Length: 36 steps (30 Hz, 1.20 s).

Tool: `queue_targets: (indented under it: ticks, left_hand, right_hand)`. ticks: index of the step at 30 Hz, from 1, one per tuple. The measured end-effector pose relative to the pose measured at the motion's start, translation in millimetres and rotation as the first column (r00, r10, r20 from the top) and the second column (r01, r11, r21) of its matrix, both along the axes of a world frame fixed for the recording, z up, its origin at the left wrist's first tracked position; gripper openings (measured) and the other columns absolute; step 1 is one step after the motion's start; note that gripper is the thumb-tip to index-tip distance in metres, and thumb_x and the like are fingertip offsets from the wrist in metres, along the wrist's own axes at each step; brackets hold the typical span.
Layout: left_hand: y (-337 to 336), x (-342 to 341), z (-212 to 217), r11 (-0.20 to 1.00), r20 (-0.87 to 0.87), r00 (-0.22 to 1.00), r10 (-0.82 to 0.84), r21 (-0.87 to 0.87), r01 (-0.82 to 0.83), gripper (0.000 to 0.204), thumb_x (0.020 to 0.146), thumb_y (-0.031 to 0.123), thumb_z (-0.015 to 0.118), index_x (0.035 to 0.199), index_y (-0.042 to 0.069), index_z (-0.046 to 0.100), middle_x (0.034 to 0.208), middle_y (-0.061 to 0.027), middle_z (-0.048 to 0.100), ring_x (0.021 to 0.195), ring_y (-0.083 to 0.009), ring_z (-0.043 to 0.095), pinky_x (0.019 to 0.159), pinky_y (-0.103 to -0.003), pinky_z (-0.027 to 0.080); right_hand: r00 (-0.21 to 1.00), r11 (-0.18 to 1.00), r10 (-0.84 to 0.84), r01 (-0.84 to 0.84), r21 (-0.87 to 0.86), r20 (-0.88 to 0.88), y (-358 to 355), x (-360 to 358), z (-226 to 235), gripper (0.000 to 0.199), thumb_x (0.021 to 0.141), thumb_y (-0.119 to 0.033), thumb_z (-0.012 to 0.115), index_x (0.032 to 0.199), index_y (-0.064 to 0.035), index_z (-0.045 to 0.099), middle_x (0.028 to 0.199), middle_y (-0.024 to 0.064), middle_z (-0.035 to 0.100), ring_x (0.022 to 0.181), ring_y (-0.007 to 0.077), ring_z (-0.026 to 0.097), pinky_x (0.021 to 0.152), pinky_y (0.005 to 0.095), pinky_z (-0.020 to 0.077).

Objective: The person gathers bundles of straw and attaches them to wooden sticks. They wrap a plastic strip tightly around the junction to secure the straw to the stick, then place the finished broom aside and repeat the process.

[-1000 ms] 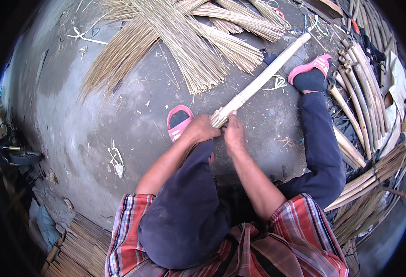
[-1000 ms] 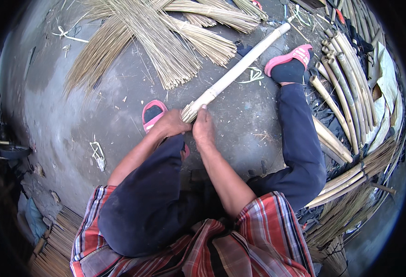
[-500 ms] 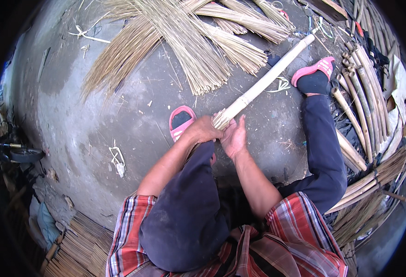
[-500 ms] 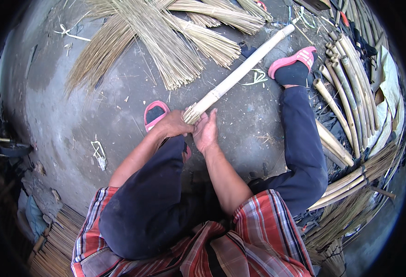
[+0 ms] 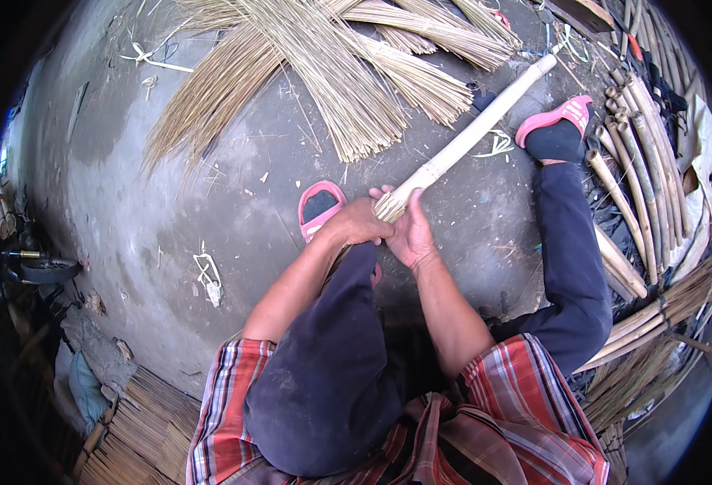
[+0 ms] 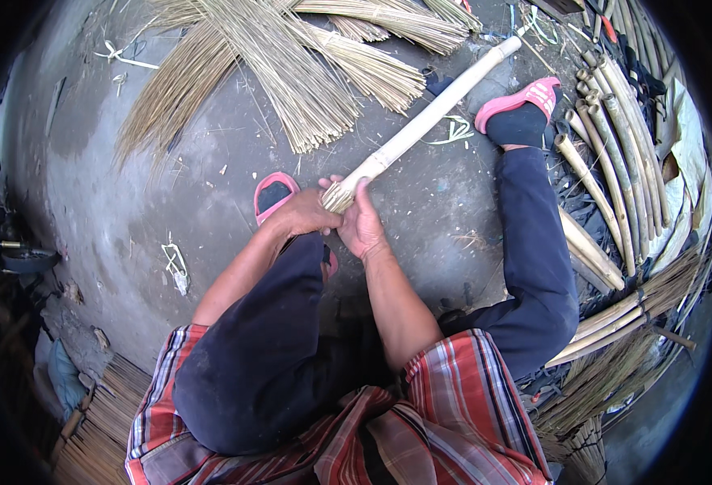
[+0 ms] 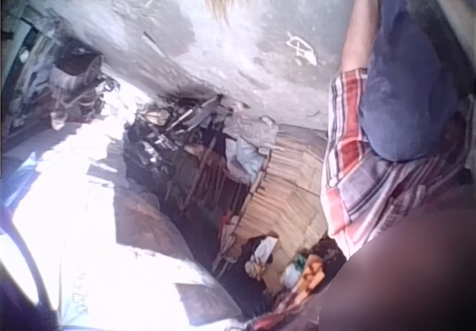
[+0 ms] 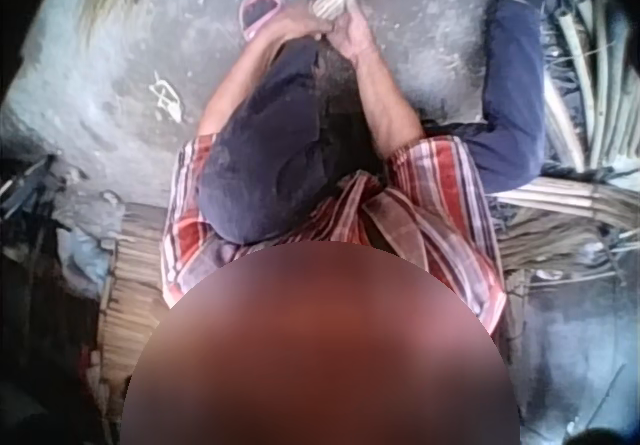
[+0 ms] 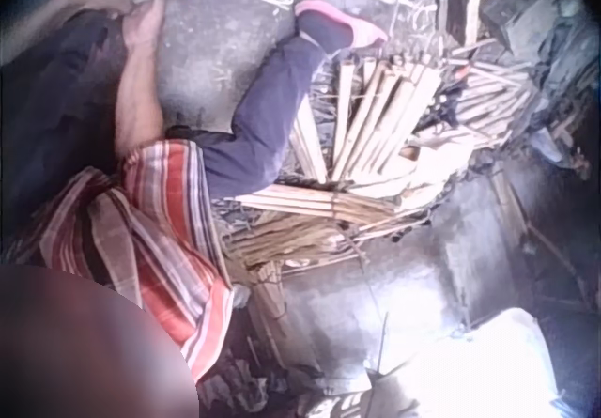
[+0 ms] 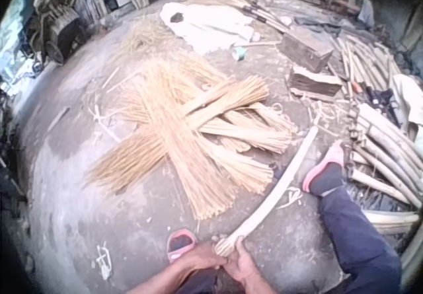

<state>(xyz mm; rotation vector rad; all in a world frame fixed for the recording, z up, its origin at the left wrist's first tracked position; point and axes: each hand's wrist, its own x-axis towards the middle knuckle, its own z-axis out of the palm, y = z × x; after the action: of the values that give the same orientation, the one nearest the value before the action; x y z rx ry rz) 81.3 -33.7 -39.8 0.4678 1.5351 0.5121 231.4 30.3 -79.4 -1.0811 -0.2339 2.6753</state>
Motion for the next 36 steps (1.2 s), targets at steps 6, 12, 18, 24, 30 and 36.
queue_targets:
  ticks: [6, 12, 18, 24, 30, 36]
  left_hand:
    - [5, -2, 6, 0.993, -0.061, 0.993, -0.102, -0.057, 0.098, 0.04, 0.076, 0.025, 0.08, 0.101, -0.006, 0.073, 0.082, -0.0116, 0.074, 0.071, -0.0195, 0.072, 0.066, -0.034, 0.057]
    - [5, -3, 21, 0.999, -0.008, 1.0, -0.018, -0.026, 0.018, 0.036, 0.079, 0.028, 0.081, 0.094, -0.005, 0.075, 0.08, -0.0108, 0.076, 0.069, -0.0192, 0.072, 0.065, -0.035, 0.057]
    - [4, -10, 11, 0.992, -0.002, 0.994, -0.108, -0.061, 0.107, 0.034, 0.08, 0.022, 0.08, 0.102, -0.003, 0.074, 0.08, -0.0081, 0.074, 0.071, -0.0164, 0.07, 0.066, -0.033, 0.055]
    - [-1, -3, 2, 0.997, -0.053, 0.998, -0.046, 0.067, 0.05, 0.032, 0.081, 0.021, 0.079, 0.102, -0.003, 0.074, 0.078, -0.0089, 0.073, 0.071, -0.0184, 0.07, 0.066, -0.035, 0.055]
    - [1, 1, -4, 0.965, -0.223, 0.939, -0.261, -0.053, 0.256, 0.029, 0.082, 0.02, 0.081, 0.099, -0.003, 0.073, 0.08, -0.0099, 0.075, 0.071, -0.0187, 0.071, 0.066, -0.034, 0.055]
    - [-2, -10, 8, 1.0, 0.202, 0.979, -0.007, 0.004, 0.006, 0.035, 0.083, 0.031, 0.091, 0.094, 0.002, 0.074, 0.076, -0.0053, 0.074, 0.07, -0.0146, 0.07, 0.066, -0.033, 0.055]
  right_hand:
    - [0.994, 0.99, 0.098, -0.102, 0.094, 0.051, 3, 2, 10, 0.05, 0.108, -0.045, 0.061, 0.141, -0.0089, 0.053, 0.14, 0.0114, 0.067, 0.117, 0.0217, 0.068, 0.071, 0.0398, 0.0608]
    - [0.967, 0.963, 0.192, -0.219, 0.158, 0.167, 7, 0, 5, 0.05, 0.106, -0.046, 0.065, 0.134, -0.0053, 0.059, 0.136, 0.0138, 0.07, 0.111, 0.0212, 0.069, 0.073, 0.042, 0.0597]
    - [0.455, 0.13, 0.063, -0.886, 0.445, 0.888, 56, 13, 63, 0.067, 0.093, -0.04, 0.077, 0.143, -0.0024, 0.055, 0.141, 0.02, 0.064, 0.126, 0.0341, 0.064, 0.105, 0.0547, 0.048]
    - [0.598, -0.911, 0.026, -0.316, 0.266, 0.801, 60, -10, 79, 0.066, 0.096, -0.023, 0.064, 0.156, -0.0068, 0.046, 0.167, 0.0103, 0.041, 0.158, 0.0261, 0.033, 0.126, 0.0581, 0.026]
    - [0.509, -0.936, 0.071, -0.262, 0.233, 0.858, 65, -30, 31, 0.03, 0.098, -0.022, 0.057, 0.121, -0.0078, 0.068, 0.126, 0.0124, 0.07, 0.127, 0.0287, 0.064, 0.118, 0.0498, 0.0395]
    - [0.551, -0.924, 0.175, -0.193, 0.329, 0.816, 78, -29, 27, 0.017, 0.095, -0.02, 0.058, 0.101, -0.0099, 0.07, 0.102, 0.0097, 0.075, 0.107, 0.0275, 0.073, 0.114, 0.0489, 0.0448]
